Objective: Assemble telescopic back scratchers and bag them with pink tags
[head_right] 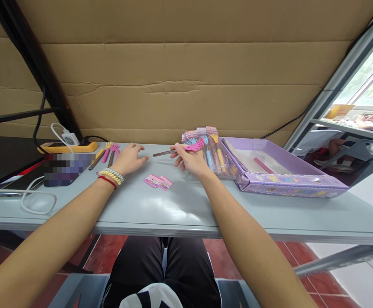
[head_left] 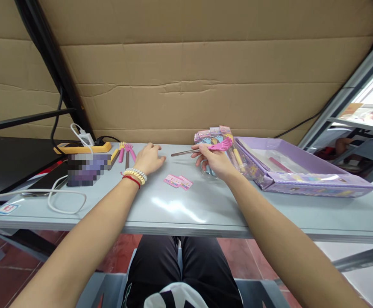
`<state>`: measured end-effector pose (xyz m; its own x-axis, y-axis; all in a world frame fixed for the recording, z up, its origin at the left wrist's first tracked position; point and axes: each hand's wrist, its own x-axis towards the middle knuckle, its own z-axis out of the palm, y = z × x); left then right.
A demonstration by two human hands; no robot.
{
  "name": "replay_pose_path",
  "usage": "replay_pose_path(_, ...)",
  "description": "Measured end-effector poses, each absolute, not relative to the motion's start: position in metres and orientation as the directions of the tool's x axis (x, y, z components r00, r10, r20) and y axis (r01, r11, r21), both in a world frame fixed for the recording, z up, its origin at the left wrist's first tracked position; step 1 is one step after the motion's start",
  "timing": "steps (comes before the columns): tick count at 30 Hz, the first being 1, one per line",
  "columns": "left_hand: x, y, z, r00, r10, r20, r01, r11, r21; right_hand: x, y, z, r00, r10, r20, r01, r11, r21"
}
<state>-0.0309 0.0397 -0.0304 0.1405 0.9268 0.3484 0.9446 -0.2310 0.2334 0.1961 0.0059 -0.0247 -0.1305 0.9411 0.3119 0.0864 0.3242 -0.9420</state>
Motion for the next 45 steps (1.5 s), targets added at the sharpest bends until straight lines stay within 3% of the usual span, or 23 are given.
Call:
replay_pose_path(6,-0.044,0.048,-0.036,-0.081,0.980,0.180,0.992,0.063,0.107,0.198,0.006,-0.017,0.012,0.961,0.276,-0.096,0.276,-0.956)
replay_pose_path(13,-0.047,0.053,-0.036,-0.115,0.992,0.056,0.976,0.102,0.191,0.204,0.007,-0.016,0.067,0.947,0.314,-0.042,0.317,-0.947)
replay_pose_path(23,-0.034,0.040,-0.026,-0.072,0.993,0.090,0.982,0.055,0.180,0.199,0.001,-0.016,-0.010,0.946,0.323,0.118,0.322,-0.939)
replay_pose_path(27,-0.036,0.042,-0.027,-0.068,0.977,0.202,0.988,0.038,0.149,0.198,0.000,-0.015,-0.012,0.944,0.330,0.146,0.329,-0.933)
replay_pose_path(31,-0.045,0.048,-0.031,-0.157,0.943,0.293,0.985,0.127,0.117,0.198,0.000,-0.016,-0.023,0.942,0.335,0.172,0.334,-0.927)
replay_pose_path(38,-0.052,0.050,-0.033,-0.186,0.970,0.154,0.981,0.174,0.086,0.198,0.002,-0.019,-0.046,0.934,0.354,0.231,0.355,-0.906)
replay_pose_path(45,-0.046,0.046,-0.032,-0.090,0.981,0.173,0.995,0.082,0.051,0.198,0.002,-0.020,-0.054,0.930,0.362,0.265,0.363,-0.893)
